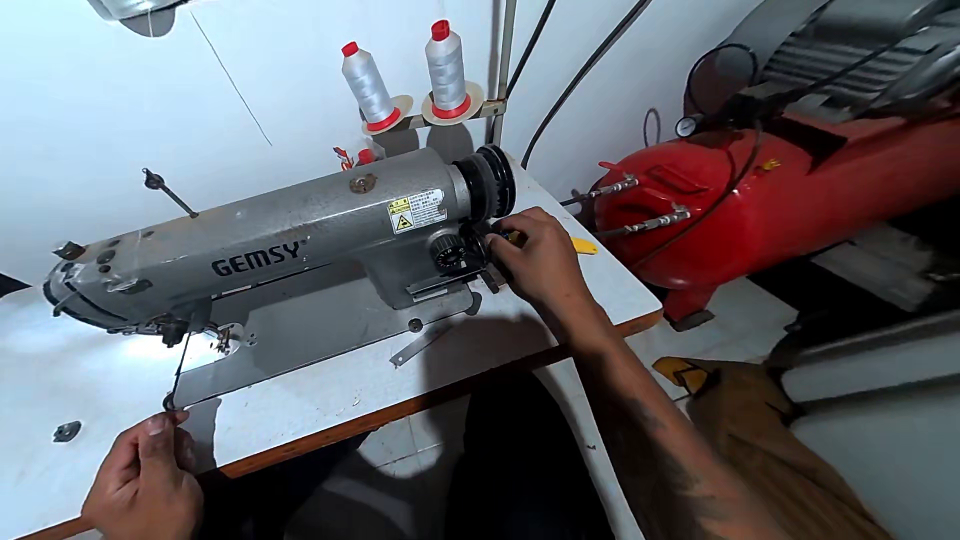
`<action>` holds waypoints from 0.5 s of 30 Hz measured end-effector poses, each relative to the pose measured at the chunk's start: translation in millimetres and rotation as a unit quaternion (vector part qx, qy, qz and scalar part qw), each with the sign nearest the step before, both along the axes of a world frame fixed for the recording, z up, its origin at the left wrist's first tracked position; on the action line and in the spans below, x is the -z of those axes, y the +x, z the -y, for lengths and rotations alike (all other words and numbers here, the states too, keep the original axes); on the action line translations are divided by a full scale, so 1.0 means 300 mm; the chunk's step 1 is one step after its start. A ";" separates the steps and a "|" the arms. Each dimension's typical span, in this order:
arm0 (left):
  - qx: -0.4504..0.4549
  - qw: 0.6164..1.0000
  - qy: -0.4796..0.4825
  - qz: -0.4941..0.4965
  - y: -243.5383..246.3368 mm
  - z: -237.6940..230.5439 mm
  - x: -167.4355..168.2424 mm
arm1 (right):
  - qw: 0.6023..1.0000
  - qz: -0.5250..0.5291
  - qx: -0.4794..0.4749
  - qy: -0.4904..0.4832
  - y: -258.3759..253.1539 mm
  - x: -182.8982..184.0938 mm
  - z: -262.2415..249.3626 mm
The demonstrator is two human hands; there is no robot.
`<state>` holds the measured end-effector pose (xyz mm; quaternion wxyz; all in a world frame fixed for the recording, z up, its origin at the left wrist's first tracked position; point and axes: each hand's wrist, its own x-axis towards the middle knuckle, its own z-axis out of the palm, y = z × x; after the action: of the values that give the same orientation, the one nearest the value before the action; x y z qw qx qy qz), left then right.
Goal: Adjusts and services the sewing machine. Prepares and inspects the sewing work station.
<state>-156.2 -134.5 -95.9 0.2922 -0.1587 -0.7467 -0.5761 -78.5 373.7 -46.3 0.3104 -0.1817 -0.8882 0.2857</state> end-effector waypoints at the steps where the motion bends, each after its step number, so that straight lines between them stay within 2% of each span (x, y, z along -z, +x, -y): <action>1: 0.002 1.000 -0.002 -0.002 0.000 0.000 -0.001 | 1.000 0.018 -0.001 -0.003 -0.029 -0.013 -0.026; 6: 0.002 1.000 -0.001 -0.006 -0.001 -0.002 -0.003 | 0.982 0.049 -0.049 -0.175 -0.074 -0.091 -0.099; 8: 0.004 1.000 -0.003 -0.005 0.000 -0.003 -0.003 | 0.974 0.052 -0.064 -0.212 -0.065 -0.118 -0.117; 12: 0.004 1.000 -0.001 -0.005 0.003 -0.010 -0.005 | 0.968 0.206 -0.102 -0.100 -0.107 -0.133 -0.140; 15: 0.007 1.000 -0.003 -0.007 0.003 -0.016 -0.010 | 0.949 0.245 -0.170 -0.098 -0.160 -0.147 -0.144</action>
<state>-155.2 -129.7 -93.0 0.2932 -0.1691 -0.7453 -0.5745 -126.5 416.8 -2.3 0.0104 -0.1217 -0.9223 0.3667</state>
